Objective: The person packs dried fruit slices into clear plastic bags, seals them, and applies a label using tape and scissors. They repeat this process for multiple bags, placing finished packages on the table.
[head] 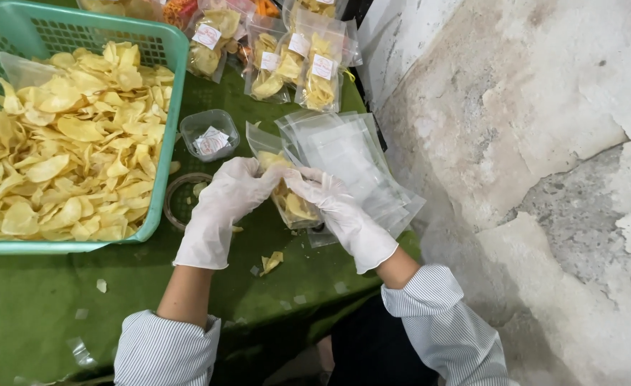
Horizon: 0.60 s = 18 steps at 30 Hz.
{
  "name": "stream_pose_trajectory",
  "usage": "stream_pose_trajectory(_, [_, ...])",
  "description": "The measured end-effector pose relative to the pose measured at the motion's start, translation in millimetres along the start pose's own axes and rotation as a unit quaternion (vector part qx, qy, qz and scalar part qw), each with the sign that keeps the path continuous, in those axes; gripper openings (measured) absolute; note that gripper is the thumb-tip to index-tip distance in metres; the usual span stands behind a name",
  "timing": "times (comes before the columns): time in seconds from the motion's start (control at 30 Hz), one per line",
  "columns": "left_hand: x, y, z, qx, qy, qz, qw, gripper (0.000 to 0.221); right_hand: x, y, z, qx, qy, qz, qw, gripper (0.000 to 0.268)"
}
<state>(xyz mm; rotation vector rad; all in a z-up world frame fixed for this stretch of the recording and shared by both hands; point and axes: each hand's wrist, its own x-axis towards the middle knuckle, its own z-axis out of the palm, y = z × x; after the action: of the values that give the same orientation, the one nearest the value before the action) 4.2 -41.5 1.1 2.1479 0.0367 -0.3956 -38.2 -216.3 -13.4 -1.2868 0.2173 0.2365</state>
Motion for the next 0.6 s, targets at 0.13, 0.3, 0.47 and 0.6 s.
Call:
stream_pose_trajectory(0.13, [-30.8,28.4,-15.0,-0.017,-0.038,-0.051,0.998,0.050,2.3,12.7,-5.8,0.000,-0.014,-0.043,0.999,0.058])
stream_pose_trajectory(0.3, [-23.5,18.3,-7.8,-0.121,-0.056,-0.016,0.991,0.044,7.1,23.5,-8.7,0.036,-0.048,-0.077,0.995,0.057])
stream_pose_trajectory(0.47, [-43.9,28.5,-21.9,-0.140,-0.050,-0.017,0.989,0.042,51.9,66.7,-42.4,0.105,-0.072,-0.033,0.991,0.041])
stream_pose_trajectory(0.6, [-42.2,27.8,-25.7,-0.102,-0.070,-0.030,0.992,0.044,19.1,34.2,-15.4,0.055,-0.065,-0.026,0.996,0.033])
